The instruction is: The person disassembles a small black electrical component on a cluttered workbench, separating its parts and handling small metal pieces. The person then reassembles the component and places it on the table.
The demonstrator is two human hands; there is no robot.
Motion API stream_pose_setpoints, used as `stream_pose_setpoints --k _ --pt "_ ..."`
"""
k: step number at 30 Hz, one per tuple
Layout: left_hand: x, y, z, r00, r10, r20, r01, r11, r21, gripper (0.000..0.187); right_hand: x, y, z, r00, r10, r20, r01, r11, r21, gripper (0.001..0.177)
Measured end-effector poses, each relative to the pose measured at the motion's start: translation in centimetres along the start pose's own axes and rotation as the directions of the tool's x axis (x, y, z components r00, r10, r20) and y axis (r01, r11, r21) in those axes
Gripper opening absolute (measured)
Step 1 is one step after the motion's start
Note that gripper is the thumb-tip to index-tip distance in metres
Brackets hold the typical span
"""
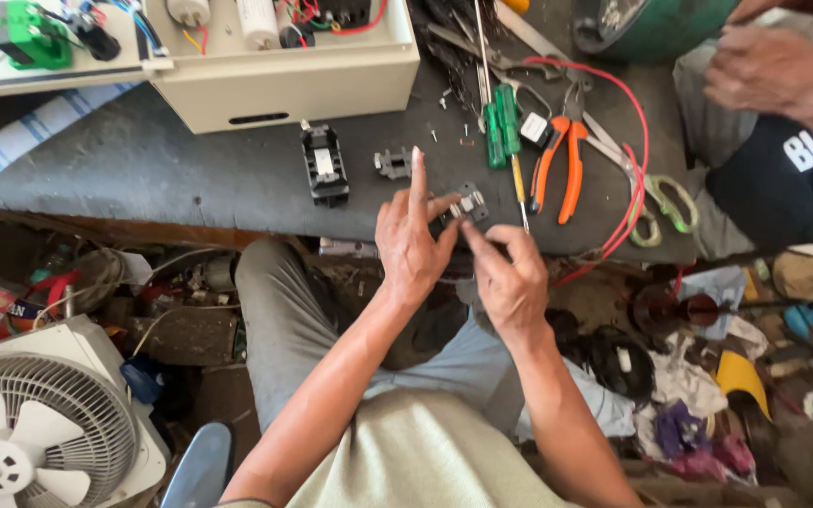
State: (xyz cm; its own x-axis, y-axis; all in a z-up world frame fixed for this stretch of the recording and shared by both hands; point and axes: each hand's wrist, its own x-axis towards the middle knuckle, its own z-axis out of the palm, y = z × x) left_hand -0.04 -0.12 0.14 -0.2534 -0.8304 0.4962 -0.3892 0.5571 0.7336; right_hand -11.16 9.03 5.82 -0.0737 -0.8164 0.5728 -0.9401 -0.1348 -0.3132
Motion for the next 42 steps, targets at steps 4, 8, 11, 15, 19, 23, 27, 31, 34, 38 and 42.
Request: stream_pose_setpoints --k 4,8,11,15,19,23,27,31,34,38,42 --pt "-0.5 0.2 0.3 1.0 0.005 0.015 -0.005 1.0 -0.012 0.102 0.5 0.9 0.9 0.999 0.012 -0.029 -0.012 1.0 0.012 0.042" --pt "-0.4 0.1 0.0 1.0 0.002 0.006 -0.002 1.0 0.03 0.102 0.5 0.5 1.2 0.998 -0.057 -0.037 0.057 0.998 0.001 0.045" --pt "-0.2 0.1 -0.1 1.0 0.028 0.001 -0.028 0.999 0.02 0.103 0.2 0.1 0.4 0.999 0.021 0.025 -0.021 1.0 -0.003 0.042" --pt "-0.3 0.0 0.3 0.998 0.066 -0.022 -0.066 0.998 0.0 0.101 1.0 0.4 0.8 1.0 -0.007 -0.022 0.008 0.999 0.035 0.042" --pt "-0.2 -0.1 0.3 1.0 -0.012 0.006 0.012 1.0 0.023 0.1 1.3 0.2 1.0 0.998 -0.05 0.025 0.049 0.998 0.034 0.048" --pt "-0.4 0.0 0.4 1.0 0.007 0.005 -0.007 1.0 0.03 0.099 0.2 0.2 0.4 1.0 -0.001 0.022 0.001 1.0 0.017 0.044" --pt "-0.5 -0.1 0.6 1.0 0.018 -0.016 -0.018 1.0 0.002 0.1 0.2 0.7 0.8 0.999 0.015 -0.03 -0.014 1.0 0.025 0.042" --pt "0.1 -0.3 0.4 1.0 0.004 -0.002 -0.004 1.0 0.008 0.105 1.0 0.7 0.8 0.997 0.073 -0.037 -0.07 0.995 0.073 0.037" --pt "-0.5 -0.2 0.5 1.0 0.03 0.002 -0.03 1.0 0.005 0.106 0.3 0.5 0.3 0.986 0.128 -0.108 -0.121 0.99 0.067 0.034" --pt "-0.4 -0.1 0.4 1.0 0.002 0.009 -0.001 1.0 -0.014 0.106 1.0 0.6 0.9 0.998 0.057 -0.01 -0.056 0.992 0.116 0.037" --pt "-0.2 -0.4 0.6 1.0 0.003 0.006 -0.003 1.0 0.013 0.105 1.6 0.6 1.6 0.999 -0.037 0.013 0.037 0.997 -0.072 0.044"
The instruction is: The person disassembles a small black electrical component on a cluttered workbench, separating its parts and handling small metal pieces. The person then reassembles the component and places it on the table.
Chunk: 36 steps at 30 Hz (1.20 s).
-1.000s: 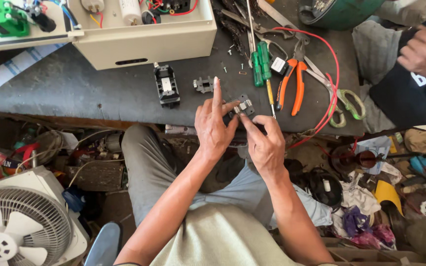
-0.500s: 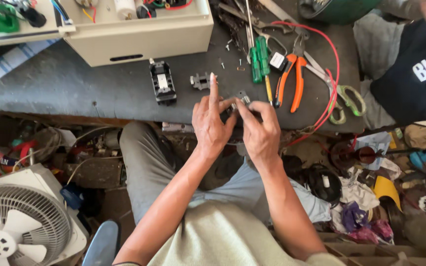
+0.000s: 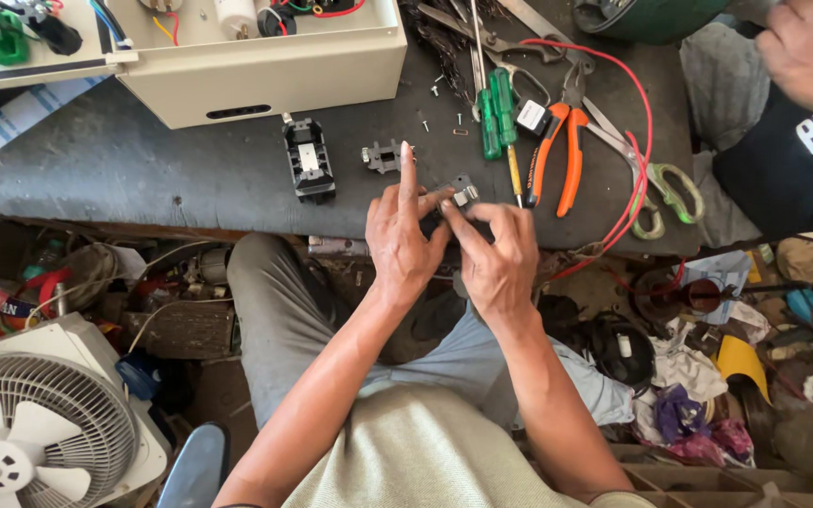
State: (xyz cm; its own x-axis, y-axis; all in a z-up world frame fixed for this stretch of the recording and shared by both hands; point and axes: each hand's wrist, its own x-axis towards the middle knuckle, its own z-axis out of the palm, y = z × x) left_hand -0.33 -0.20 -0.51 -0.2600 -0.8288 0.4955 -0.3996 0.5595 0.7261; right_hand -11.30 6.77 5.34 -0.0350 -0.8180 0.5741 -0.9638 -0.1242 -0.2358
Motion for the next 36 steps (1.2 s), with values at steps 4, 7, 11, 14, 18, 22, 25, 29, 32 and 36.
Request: stream_pose_setpoints --k 4,7,11,14,18,22,25,29,32,36 --pt "-0.4 0.1 0.3 1.0 0.0 0.01 0.0 1.0 -0.001 0.097 -0.7 -0.1 -0.7 1.0 -0.016 -0.008 0.015 0.993 -0.12 0.041" --pt "0.1 -0.1 0.0 1.0 0.006 -0.001 -0.006 0.999 -0.031 0.099 -0.2 -0.4 -0.6 0.999 -0.023 -0.026 0.019 0.988 -0.152 0.041" --pt "-0.2 0.1 0.2 1.0 -0.013 0.0 0.013 1.0 -0.011 0.098 -0.7 -0.3 -0.2 0.999 -0.017 -0.037 0.011 0.99 -0.144 0.037" --pt "0.2 0.2 0.1 0.999 0.016 -0.029 -0.017 1.0 -0.025 0.098 -0.6 -0.1 0.0 1.0 -0.002 -0.026 -0.002 0.988 -0.152 0.038" --pt "0.1 0.3 -0.1 1.0 -0.005 -0.009 0.004 0.999 -0.04 0.1 -1.0 -0.2 0.1 0.999 -0.025 -0.028 0.02 0.984 -0.179 0.04" --pt "0.4 0.3 -0.1 1.0 0.018 -0.007 -0.018 1.0 -0.013 0.098 -1.0 -0.1 0.3 0.999 -0.022 -0.036 0.016 0.984 -0.178 0.039" --pt "0.3 0.2 -0.1 1.0 0.003 -0.015 -0.003 1.0 -0.014 0.096 -1.2 -0.2 0.5 1.0 -0.012 -0.029 0.007 0.984 -0.178 0.04" --pt "-0.2 0.2 0.1 1.0 -0.022 0.009 0.022 1.0 -0.004 0.095 -1.5 -0.1 0.4 1.0 -0.006 -0.015 0.003 0.988 -0.154 0.041" --pt "0.2 -0.1 0.1 1.0 -0.01 -0.015 0.01 1.0 -0.007 0.097 -1.1 -0.2 0.4 0.999 -0.033 -0.028 0.028 0.986 -0.166 0.04" --pt "-0.4 0.3 0.3 0.999 -0.044 0.014 0.044 0.999 -0.032 0.098 -1.4 -0.2 -0.1 1.0 -0.02 -0.019 0.017 0.987 -0.158 0.04"
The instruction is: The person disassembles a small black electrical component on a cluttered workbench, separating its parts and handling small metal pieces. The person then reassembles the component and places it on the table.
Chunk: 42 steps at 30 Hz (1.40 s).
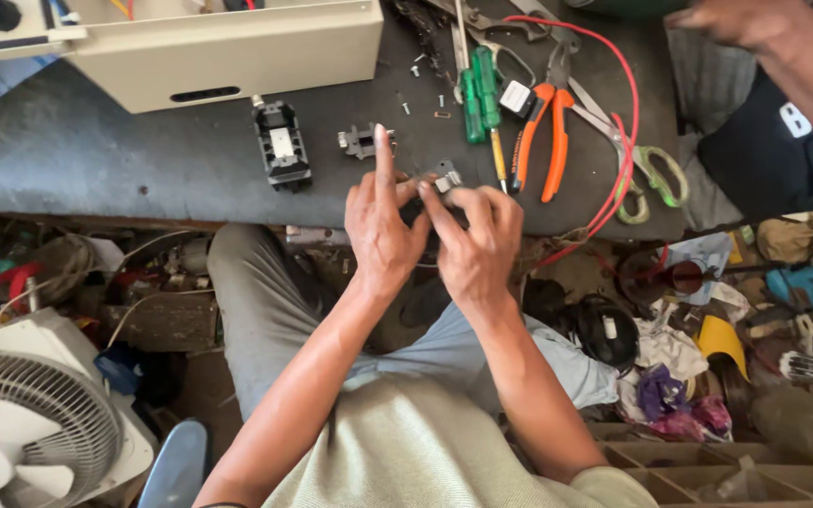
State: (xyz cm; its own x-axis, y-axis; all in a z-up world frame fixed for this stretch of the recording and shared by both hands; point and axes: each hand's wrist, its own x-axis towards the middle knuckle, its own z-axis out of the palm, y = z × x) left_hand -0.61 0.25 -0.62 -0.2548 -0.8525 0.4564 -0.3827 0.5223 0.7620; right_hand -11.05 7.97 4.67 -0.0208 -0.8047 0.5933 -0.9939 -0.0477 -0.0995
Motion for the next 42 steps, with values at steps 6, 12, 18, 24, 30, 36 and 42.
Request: stream_pose_setpoints --k 6,12,18,24,30,36,42 --pt "-0.3 0.3 -0.2 1.0 -0.02 -0.008 0.02 1.0 -0.016 0.095 -0.7 0.1 0.0 1.0 0.002 0.003 -0.002 1.0 -0.005 0.04" --pt "0.2 -0.1 -0.4 0.997 0.065 -0.04 -0.063 0.997 0.034 0.098 -0.2 -0.2 0.3 1.0 0.004 -0.016 -0.004 1.0 0.02 0.04" --pt "0.8 0.3 -0.7 0.997 0.062 -0.035 -0.062 0.998 -0.002 0.099 0.5 -0.1 -0.1 1.0 -0.002 -0.028 0.002 1.0 0.002 0.039" --pt "0.8 0.3 -0.7 0.999 0.031 -0.012 -0.031 1.0 -0.003 0.102 0.4 1.0 -1.1 0.988 0.152 -0.032 -0.144 0.974 0.177 0.042" --pt "0.4 0.1 -0.4 1.0 0.027 -0.001 -0.027 0.999 0.019 0.099 0.5 0.5 -0.1 0.997 0.068 0.019 -0.071 0.964 0.256 0.045" --pt "0.1 0.0 -0.2 1.0 0.018 -0.024 -0.019 1.0 -0.008 0.1 0.6 0.7 0.3 0.998 0.031 0.05 -0.042 0.965 0.259 0.045" --pt "0.2 -0.3 -0.5 0.996 0.086 -0.029 -0.084 0.995 0.059 0.102 0.8 0.3 0.6 0.998 0.022 0.058 -0.037 0.961 0.274 0.046"
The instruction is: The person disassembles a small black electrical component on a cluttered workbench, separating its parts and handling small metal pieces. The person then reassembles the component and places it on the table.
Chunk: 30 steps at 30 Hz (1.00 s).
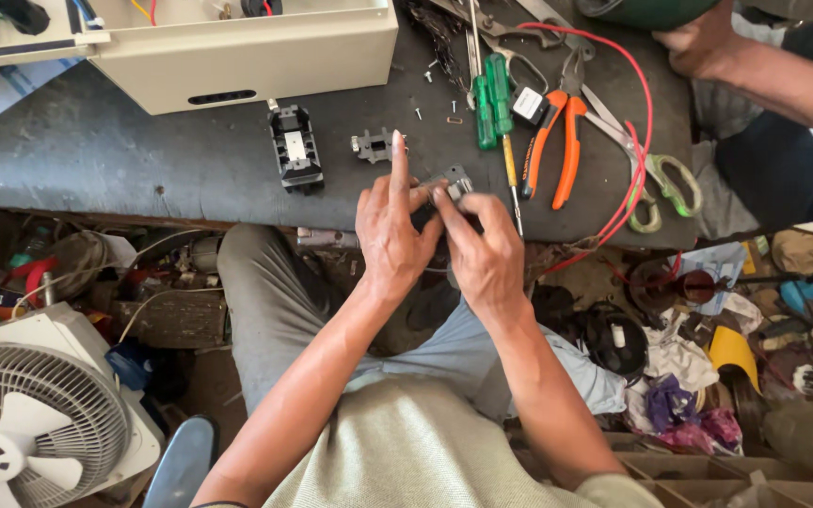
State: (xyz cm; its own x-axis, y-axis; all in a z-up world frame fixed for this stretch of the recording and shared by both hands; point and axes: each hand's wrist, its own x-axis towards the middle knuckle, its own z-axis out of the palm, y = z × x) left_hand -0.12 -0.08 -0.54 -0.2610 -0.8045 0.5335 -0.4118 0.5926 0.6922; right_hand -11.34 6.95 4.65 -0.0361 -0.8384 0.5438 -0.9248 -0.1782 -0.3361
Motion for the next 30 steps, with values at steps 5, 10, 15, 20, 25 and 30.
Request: stream_pose_setpoints --k 5,10,15,20,25,30 --pt "0.3 0.1 0.0 0.999 -0.019 0.03 0.02 0.999 -0.041 0.099 -0.4 0.3 -0.1 1.0 0.0 -0.023 0.0 1.0 0.002 0.049" --pt "0.1 0.1 0.3 0.999 -0.018 0.041 0.019 0.999 -0.039 0.099 -0.8 0.3 -0.2 1.0 -0.002 -0.02 0.002 1.0 -0.017 0.047" --pt "0.5 0.1 0.0 1.0 0.015 0.024 -0.015 1.0 -0.01 0.094 0.3 -0.3 -0.1 0.999 0.01 -0.035 -0.01 1.0 -0.01 0.046" --pt "-0.2 0.0 0.4 1.0 -0.018 0.015 0.019 0.999 -0.042 0.092 -0.6 -0.5 -0.6 0.999 0.006 -0.043 -0.006 1.0 -0.006 0.045" --pt "-0.4 -0.1 0.6 0.998 -0.053 0.029 0.054 0.998 -0.017 0.096 -0.9 -0.8 -0.5 0.998 0.037 -0.043 -0.036 0.999 0.006 0.043" --pt "0.3 0.0 0.3 0.997 -0.059 0.045 0.061 0.998 -0.029 0.104 -0.4 0.8 -1.8 0.976 0.181 -0.121 -0.174 0.982 0.068 0.036"
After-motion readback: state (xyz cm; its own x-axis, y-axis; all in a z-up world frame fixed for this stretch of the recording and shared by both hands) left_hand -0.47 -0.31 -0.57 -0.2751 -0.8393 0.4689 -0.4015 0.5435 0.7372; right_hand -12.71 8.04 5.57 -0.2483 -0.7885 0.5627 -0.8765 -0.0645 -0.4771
